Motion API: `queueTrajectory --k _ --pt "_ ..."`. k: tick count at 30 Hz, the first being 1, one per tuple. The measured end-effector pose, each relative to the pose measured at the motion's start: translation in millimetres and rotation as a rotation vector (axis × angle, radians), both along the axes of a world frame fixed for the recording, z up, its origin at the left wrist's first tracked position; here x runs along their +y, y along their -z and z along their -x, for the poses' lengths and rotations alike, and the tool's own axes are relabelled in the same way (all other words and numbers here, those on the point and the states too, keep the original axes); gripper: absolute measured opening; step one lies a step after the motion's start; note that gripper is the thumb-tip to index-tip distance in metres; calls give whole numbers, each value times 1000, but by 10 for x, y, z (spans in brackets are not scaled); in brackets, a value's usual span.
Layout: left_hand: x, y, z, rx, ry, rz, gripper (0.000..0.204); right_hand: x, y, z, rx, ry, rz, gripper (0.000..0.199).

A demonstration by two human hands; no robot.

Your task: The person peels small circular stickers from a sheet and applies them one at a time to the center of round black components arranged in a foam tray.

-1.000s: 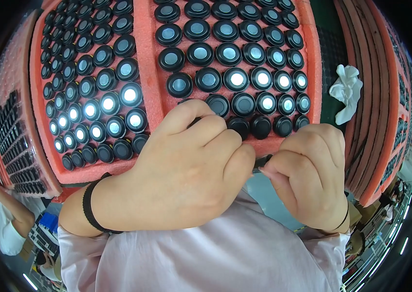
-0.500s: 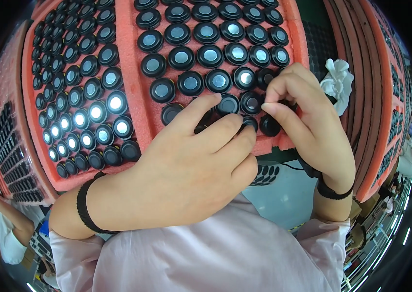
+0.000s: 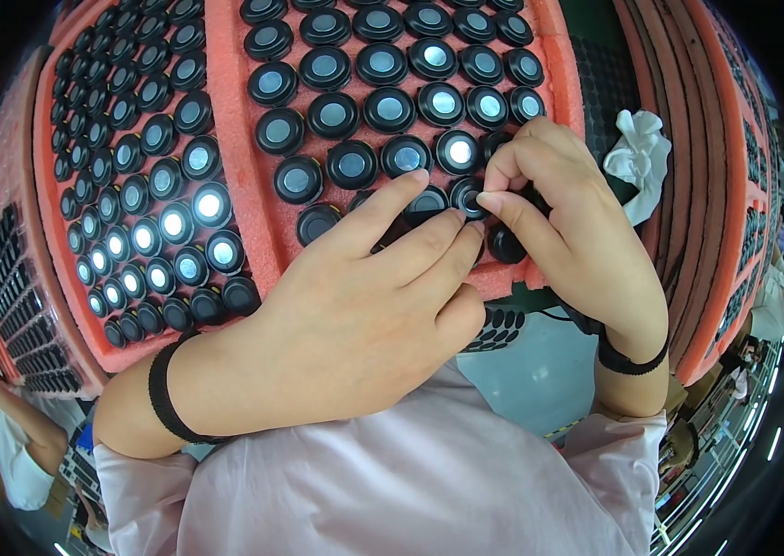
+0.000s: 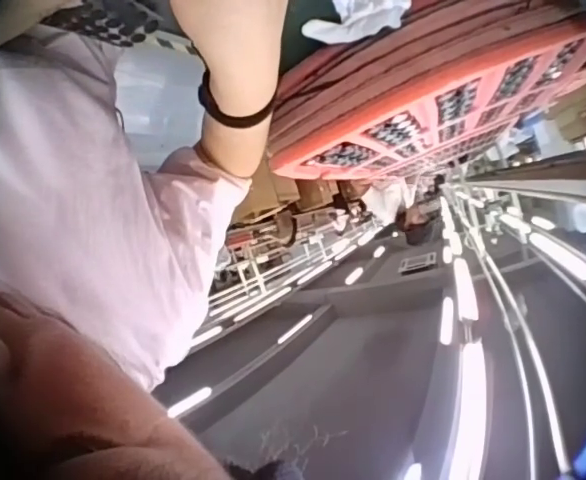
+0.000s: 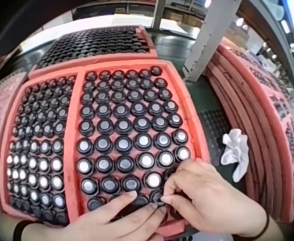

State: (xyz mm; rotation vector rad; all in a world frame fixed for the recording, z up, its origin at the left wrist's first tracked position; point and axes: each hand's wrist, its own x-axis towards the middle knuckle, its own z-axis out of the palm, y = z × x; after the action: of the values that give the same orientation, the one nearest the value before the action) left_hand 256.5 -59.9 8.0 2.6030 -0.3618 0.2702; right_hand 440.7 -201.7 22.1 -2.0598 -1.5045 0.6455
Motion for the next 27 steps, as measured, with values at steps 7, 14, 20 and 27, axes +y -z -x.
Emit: queueTrajectory --k 7,14,20,27 --pt "-5 14 0 -2 1 6 16 -4 21 24 -53 7 -6 13" --pt "-7 18 -6 -5 1 8 17 10 40 71 -97 32 -27 14" --pt "1 8 -16 2 7 7 17 20 41 92 -134 59 -42 15" --pt "16 -8 -4 -32 0 84 17 -145 -120 81 -94 89 -96 16"
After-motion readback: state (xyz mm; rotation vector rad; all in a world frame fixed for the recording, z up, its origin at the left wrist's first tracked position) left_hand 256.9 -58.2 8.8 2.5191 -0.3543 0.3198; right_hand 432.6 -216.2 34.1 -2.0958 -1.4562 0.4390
